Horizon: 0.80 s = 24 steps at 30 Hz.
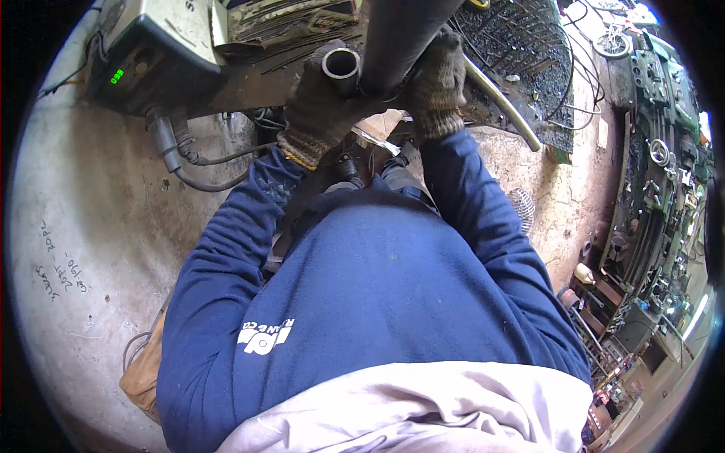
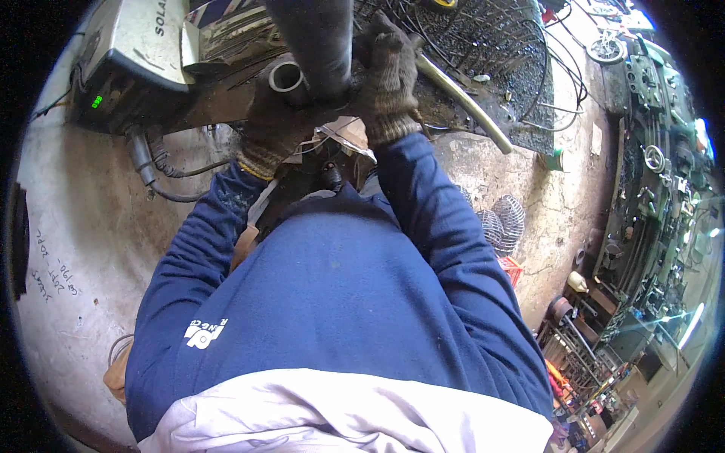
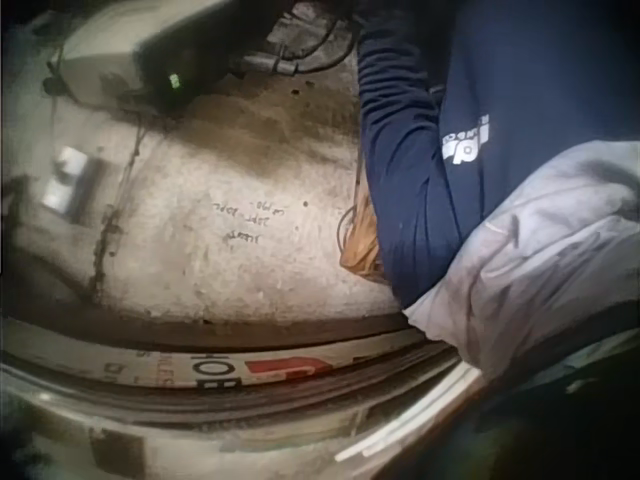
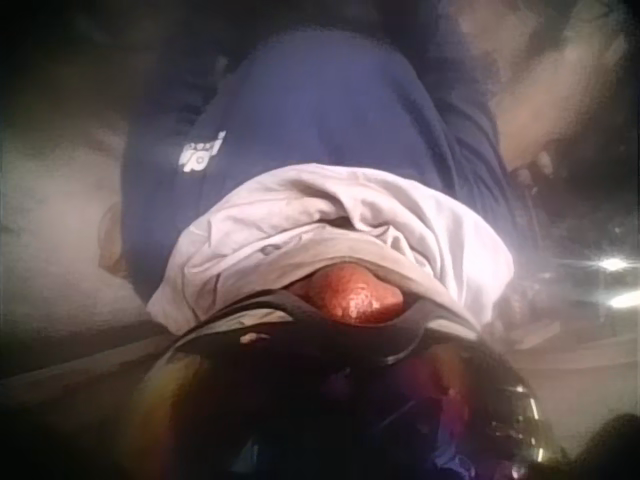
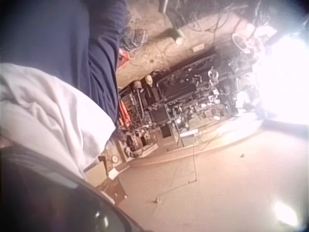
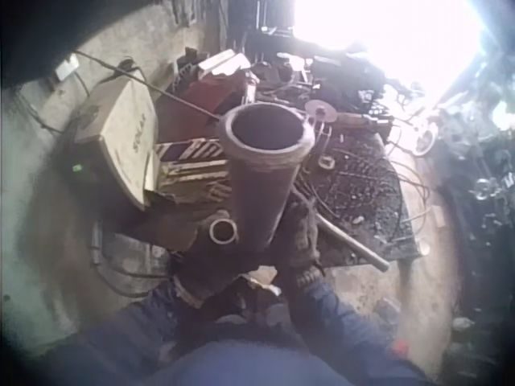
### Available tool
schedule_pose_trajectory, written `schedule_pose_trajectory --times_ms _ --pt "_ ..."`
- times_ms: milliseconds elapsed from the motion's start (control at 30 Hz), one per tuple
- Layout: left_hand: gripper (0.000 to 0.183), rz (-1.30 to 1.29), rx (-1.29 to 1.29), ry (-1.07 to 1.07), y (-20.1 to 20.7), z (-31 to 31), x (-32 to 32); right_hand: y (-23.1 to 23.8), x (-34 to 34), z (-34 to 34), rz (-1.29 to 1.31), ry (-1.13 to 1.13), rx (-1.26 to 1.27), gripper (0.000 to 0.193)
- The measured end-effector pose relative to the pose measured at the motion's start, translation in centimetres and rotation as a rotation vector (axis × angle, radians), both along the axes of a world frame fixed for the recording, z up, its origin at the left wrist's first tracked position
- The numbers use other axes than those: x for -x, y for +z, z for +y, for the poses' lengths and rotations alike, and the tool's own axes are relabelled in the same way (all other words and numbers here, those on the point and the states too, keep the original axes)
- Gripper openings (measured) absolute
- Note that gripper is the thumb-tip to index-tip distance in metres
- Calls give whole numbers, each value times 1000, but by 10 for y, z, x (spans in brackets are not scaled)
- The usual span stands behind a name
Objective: The person aligns two pieces of metal tubing and secures them together by positioning a metal clamp around the joint and tightening it using a hammer to tap the clamp into place.
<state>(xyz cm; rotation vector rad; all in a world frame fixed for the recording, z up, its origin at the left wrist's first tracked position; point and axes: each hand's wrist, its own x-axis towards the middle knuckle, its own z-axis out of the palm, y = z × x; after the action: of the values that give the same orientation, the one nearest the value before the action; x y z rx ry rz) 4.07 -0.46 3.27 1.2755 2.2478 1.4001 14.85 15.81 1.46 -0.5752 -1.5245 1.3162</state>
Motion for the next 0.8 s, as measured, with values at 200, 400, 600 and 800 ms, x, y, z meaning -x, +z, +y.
schedule_pose_trajectory --times_ms 200,400,600,800 --pt "95 -25 156 -52 7 0 4 11 25 4 -12 57 91 45" --pt "88 0 83 -13 16 4 -8 37 30 -5 -167 117 83 49" --pt "87 11 134 -19 38 9 -16 62 39 -12 -252 120 80 52" --pt "65 7 163 -108 43 3 -10 11 0 14 -260 215 -85 53"
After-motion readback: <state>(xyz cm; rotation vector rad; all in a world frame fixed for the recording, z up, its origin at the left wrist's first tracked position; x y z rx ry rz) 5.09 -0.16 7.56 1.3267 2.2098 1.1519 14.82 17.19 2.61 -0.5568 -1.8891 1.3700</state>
